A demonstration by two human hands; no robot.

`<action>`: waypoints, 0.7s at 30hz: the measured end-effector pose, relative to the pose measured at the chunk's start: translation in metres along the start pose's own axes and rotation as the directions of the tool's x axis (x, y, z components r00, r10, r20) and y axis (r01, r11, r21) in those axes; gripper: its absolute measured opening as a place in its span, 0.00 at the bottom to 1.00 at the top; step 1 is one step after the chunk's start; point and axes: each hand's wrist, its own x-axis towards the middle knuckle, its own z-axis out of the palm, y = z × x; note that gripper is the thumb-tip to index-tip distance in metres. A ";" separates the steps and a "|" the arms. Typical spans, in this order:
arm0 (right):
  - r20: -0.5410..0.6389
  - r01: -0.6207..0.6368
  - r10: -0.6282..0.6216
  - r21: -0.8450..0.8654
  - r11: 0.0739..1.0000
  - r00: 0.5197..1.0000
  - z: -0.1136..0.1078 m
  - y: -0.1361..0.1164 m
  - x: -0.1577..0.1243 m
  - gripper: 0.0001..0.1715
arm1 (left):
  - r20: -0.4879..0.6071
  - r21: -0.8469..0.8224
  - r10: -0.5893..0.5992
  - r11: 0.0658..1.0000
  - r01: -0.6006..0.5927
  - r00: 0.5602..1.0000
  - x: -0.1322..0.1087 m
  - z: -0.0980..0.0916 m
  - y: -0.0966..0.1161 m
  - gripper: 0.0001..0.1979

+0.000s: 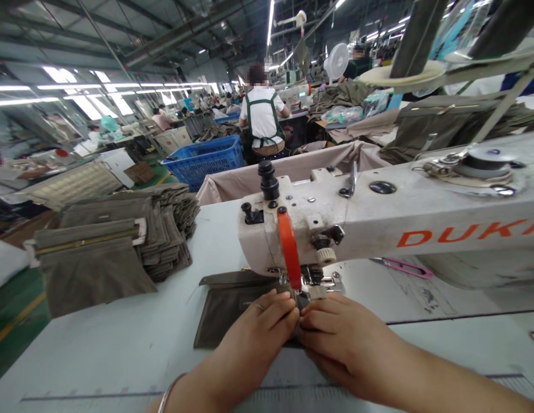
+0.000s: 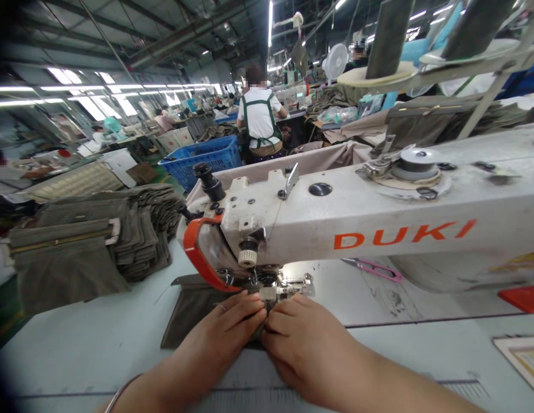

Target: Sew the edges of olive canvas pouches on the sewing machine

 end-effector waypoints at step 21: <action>-0.440 -0.491 0.394 -0.130 0.861 0.807 -0.056 0.046 -0.034 0.13 | -0.169 -0.055 -0.088 0.995 0.080 0.982 0.002 -0.005 -0.003 0.09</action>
